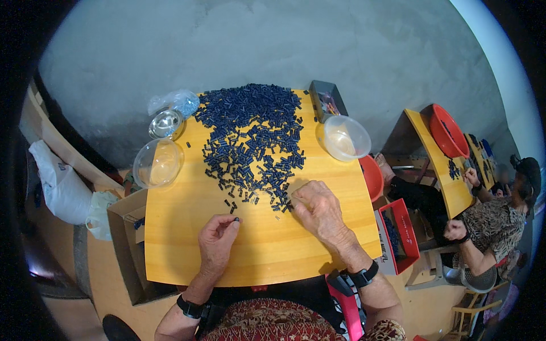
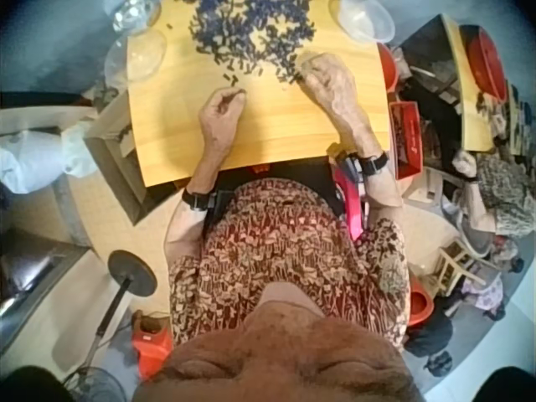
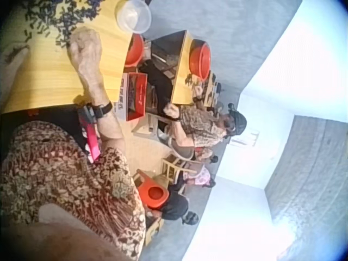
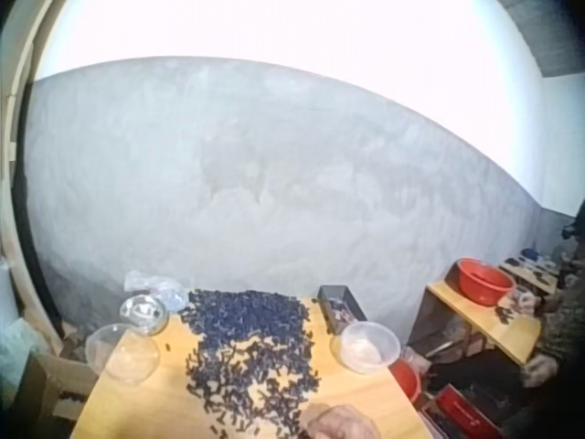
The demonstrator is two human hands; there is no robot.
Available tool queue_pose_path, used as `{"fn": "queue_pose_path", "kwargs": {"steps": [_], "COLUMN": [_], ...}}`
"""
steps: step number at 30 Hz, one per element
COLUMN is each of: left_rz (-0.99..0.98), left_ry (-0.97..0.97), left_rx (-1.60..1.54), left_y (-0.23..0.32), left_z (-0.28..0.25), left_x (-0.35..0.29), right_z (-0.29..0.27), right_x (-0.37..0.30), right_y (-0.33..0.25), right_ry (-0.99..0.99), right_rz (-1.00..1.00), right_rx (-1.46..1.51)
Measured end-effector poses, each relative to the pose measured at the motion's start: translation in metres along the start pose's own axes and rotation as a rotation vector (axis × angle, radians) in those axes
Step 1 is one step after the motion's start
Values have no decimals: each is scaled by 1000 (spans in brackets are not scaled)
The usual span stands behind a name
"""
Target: Sorting small blue plastic components on a wooden table into different containers.
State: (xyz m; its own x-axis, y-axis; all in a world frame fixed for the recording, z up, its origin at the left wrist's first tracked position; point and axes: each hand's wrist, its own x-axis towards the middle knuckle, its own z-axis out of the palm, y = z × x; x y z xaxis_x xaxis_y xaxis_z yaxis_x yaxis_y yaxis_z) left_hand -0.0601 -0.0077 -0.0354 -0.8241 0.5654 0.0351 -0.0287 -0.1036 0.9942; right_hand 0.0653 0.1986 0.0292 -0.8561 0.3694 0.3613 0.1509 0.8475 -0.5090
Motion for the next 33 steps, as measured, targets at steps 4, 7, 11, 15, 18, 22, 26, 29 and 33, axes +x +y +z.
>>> {"fn": "queue_pose_path", "kwargs": {"steps": [4,7,11,15,18,22,26,29,33], "left_rz": [-25,-30,-38,-25,-17,-5,-13,-1,-52], "left_ry": [13,-1,40,145,166,148,139,127,74], "left_rx": [-10,-77,-129,-151,-167,-151,-137,-151,-174], "left_y": [5,6,7,12,10,9,9,7,12], "left_z": [0,2,1,-3,-5,-4,-4,-3,2], "left_x": [-5,-2,-3,5,7,5,4,7,-1], "right_z": [-2,-5,5,10,12,17,19,18,13], "right_x": [1,1,-6,-10,-14,-18,-19,-21,-28], "right_y": [18,16,14,13,15,18,17,18,0], "right_ry": [-5,-22,-28,-16,-32,-32,-14,-53,20], "right_rz": [129,178,131,141,151,93,80,47,43], "right_rx": [32,41,61,29,0,-21,-15,-76,50]}}
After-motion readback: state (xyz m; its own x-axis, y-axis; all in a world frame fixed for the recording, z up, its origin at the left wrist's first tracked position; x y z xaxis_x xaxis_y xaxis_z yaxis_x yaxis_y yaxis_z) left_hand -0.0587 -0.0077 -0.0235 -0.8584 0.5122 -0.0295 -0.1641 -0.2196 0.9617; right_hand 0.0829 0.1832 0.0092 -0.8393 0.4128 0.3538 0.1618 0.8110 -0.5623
